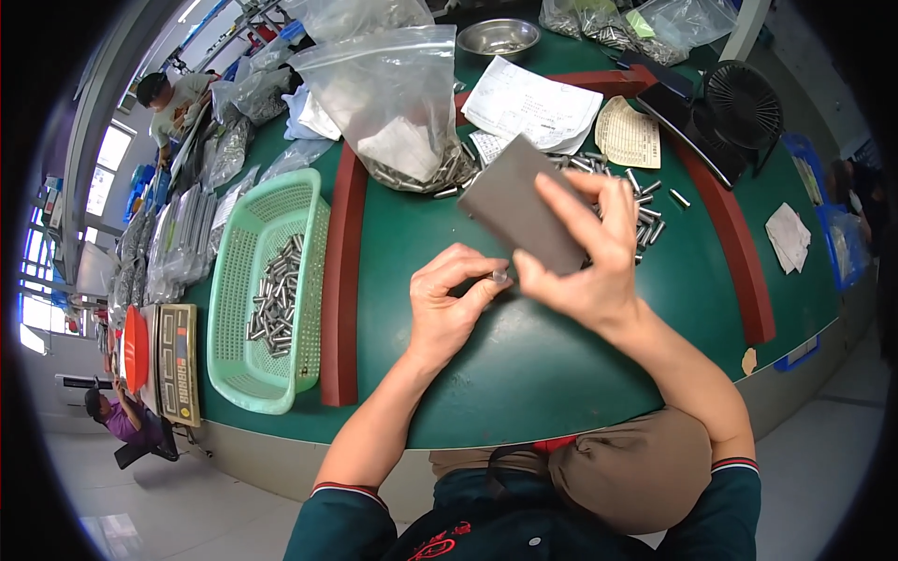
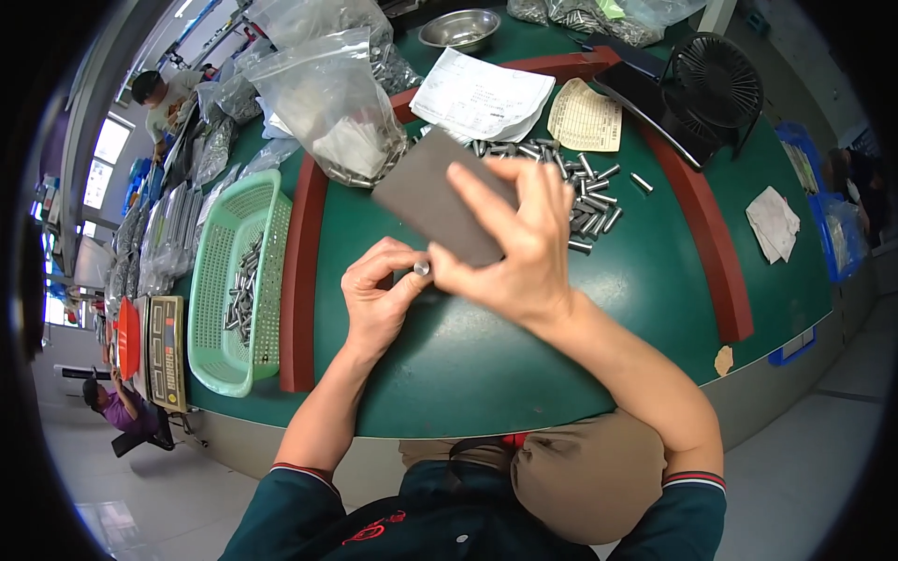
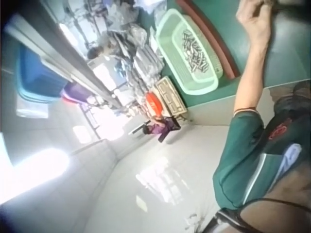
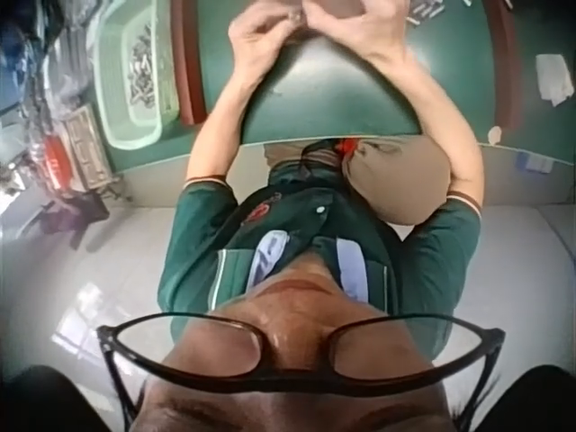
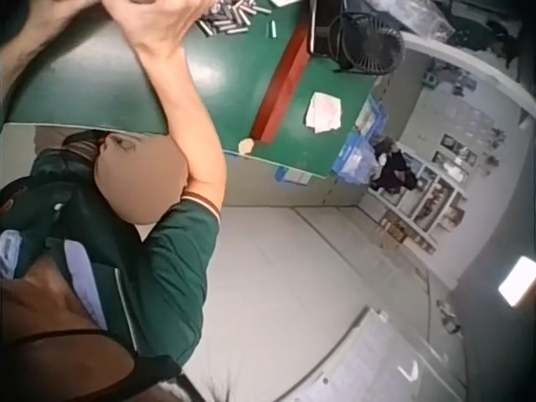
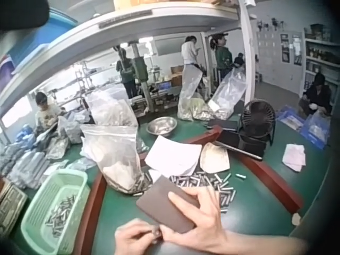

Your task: Sanding small cylindrical metal components using a hand-held sanding block at a workbench.

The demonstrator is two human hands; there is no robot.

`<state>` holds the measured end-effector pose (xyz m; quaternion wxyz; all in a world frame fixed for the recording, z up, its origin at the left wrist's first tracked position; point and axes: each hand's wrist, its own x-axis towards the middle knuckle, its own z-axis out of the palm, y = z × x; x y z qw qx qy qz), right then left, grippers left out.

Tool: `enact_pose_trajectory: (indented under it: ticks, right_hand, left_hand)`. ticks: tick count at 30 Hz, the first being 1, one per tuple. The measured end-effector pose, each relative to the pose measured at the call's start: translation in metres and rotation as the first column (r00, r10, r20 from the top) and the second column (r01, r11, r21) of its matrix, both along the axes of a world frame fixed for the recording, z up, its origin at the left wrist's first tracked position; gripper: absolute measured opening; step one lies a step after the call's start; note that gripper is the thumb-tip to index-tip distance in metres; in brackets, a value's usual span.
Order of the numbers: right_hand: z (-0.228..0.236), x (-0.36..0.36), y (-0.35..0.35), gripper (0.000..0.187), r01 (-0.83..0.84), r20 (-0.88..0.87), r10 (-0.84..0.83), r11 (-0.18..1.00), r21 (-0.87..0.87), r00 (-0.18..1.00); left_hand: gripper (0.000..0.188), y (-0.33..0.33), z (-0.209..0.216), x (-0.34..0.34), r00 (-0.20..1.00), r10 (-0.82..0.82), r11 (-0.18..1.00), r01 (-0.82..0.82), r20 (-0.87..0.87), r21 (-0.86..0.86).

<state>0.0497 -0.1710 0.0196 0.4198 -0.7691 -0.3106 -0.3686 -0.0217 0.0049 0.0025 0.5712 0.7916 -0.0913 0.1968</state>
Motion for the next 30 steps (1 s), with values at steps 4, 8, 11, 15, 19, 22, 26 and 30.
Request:
enact_pose_trajectory:
  ticks: [4,8,11,15,19,22,26,30]
  right_hand:
    - [0.007,-0.022,0.01,0.065,-0.217,0.003,0.218,0.973,-0.073,0.976]
    - [0.004,-0.011,0.004,0.062,-0.089,0.026,0.089,0.996,0.005,0.996]
    - [0.009,-0.028,0.014,0.068,-0.185,0.01,0.186,0.98,-0.069,0.982]
    - [-0.001,-0.008,0.004,0.067,-0.012,-0.004,0.011,1.0,-0.029,1.0]
    - [0.011,-0.021,0.009,0.067,-0.128,-0.02,0.127,0.99,-0.066,0.992]
    - [0.004,-0.008,0.005,0.065,-0.012,-0.022,0.011,1.0,-0.013,1.0]
    - [0.009,-0.018,0.009,0.064,-0.118,-0.057,0.115,0.991,-0.06,0.992]
    - [0.001,0.008,-0.004,0.059,0.054,-0.149,-0.048,0.998,0.038,0.988]
  left_hand:
    - [0.015,-0.024,-0.004,-0.006,0.982,0.156,0.923,-0.185,-0.11,-0.337]
    - [0.015,-0.014,0.002,-0.001,0.998,0.062,0.976,-0.066,-0.029,-0.207]
    - [0.013,-0.035,0.009,-0.005,0.968,0.238,0.869,-0.248,-0.077,-0.429]
    - [0.011,-0.003,-0.013,0.0,0.998,0.05,0.988,-0.053,-0.023,-0.147]
    - [0.014,-0.005,-0.016,-0.002,0.993,0.097,0.983,-0.105,-0.059,-0.151]
    - [0.013,0.001,0.0,-0.003,0.996,0.088,0.996,-0.088,-0.001,-0.022]
    - [0.011,-0.015,0.002,0.001,0.989,0.15,0.984,-0.15,-0.008,-0.092]
    - [0.015,-0.008,0.002,0.001,0.997,0.039,0.994,-0.032,0.067,-0.104]
